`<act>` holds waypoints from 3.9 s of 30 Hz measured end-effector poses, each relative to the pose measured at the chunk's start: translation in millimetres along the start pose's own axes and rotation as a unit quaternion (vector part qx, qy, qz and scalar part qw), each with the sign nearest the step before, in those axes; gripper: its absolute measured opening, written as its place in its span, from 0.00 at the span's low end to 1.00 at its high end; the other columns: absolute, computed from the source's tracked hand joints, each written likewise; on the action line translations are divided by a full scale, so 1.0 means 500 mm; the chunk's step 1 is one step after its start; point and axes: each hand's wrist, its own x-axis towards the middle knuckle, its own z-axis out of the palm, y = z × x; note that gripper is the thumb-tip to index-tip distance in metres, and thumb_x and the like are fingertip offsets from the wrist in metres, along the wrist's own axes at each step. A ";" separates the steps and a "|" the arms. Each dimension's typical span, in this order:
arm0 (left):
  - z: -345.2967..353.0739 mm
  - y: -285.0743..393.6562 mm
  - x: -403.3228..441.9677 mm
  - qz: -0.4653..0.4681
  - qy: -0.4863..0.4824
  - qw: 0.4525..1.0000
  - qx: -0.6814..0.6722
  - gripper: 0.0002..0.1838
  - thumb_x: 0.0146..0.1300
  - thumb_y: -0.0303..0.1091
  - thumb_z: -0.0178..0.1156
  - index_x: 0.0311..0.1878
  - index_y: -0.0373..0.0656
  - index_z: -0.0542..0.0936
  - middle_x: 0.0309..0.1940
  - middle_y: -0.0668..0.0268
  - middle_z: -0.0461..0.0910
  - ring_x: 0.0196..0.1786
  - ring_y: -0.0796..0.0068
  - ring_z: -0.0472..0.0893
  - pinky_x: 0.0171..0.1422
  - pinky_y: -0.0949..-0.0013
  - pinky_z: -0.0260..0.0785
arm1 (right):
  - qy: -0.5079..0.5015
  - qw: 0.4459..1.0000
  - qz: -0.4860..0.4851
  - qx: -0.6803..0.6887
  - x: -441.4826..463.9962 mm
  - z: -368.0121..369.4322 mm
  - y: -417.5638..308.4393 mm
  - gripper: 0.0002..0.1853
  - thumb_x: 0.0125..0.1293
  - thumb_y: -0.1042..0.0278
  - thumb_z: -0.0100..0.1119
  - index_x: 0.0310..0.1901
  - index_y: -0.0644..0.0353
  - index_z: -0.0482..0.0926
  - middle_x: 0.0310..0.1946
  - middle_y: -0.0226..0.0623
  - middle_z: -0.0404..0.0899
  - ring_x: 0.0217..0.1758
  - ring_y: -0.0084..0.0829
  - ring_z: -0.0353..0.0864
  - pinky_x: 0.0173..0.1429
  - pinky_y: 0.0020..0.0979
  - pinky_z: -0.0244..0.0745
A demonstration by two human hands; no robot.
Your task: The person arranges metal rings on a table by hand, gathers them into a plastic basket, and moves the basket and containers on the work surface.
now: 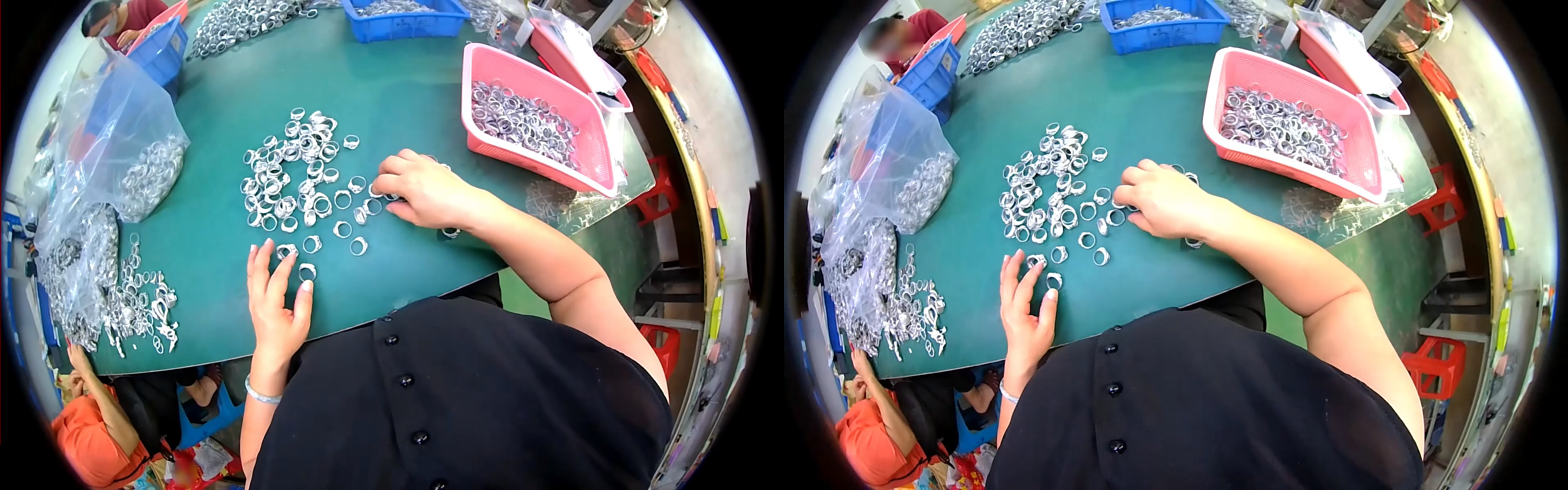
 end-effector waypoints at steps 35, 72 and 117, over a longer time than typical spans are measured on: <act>0.001 -0.005 0.003 -0.003 0.009 1.000 -0.025 0.21 0.55 0.26 0.61 0.55 0.40 0.77 0.65 0.51 0.66 0.70 0.45 0.60 0.70 0.51 0.56 | 0.039 0.998 -0.042 0.024 0.057 0.001 -0.075 0.21 0.48 0.61 0.68 0.40 0.62 0.73 0.41 0.41 0.71 0.47 0.42 0.70 0.52 0.41 0.66; 0.004 -0.004 0.000 0.027 0.076 0.997 -0.002 0.16 0.49 0.28 0.65 0.44 0.37 0.80 0.37 0.60 0.75 0.40 0.60 0.74 0.48 0.61 0.64 | -0.033 0.992 -0.090 0.081 0.117 0.060 -0.136 0.15 0.53 0.67 0.66 0.41 0.60 0.74 0.40 0.40 0.71 0.45 0.43 0.75 0.47 0.39 0.73; -0.022 -0.008 0.051 0.015 -0.099 0.994 -0.031 0.33 0.51 0.37 0.69 0.60 0.36 0.70 0.59 0.51 0.67 0.60 0.50 0.69 0.63 0.54 0.63 | -0.120 0.991 -0.065 -0.009 0.024 -0.036 -0.081 0.10 0.54 0.66 0.64 0.35 0.61 0.76 0.34 0.38 0.74 0.44 0.40 0.75 0.48 0.39 0.70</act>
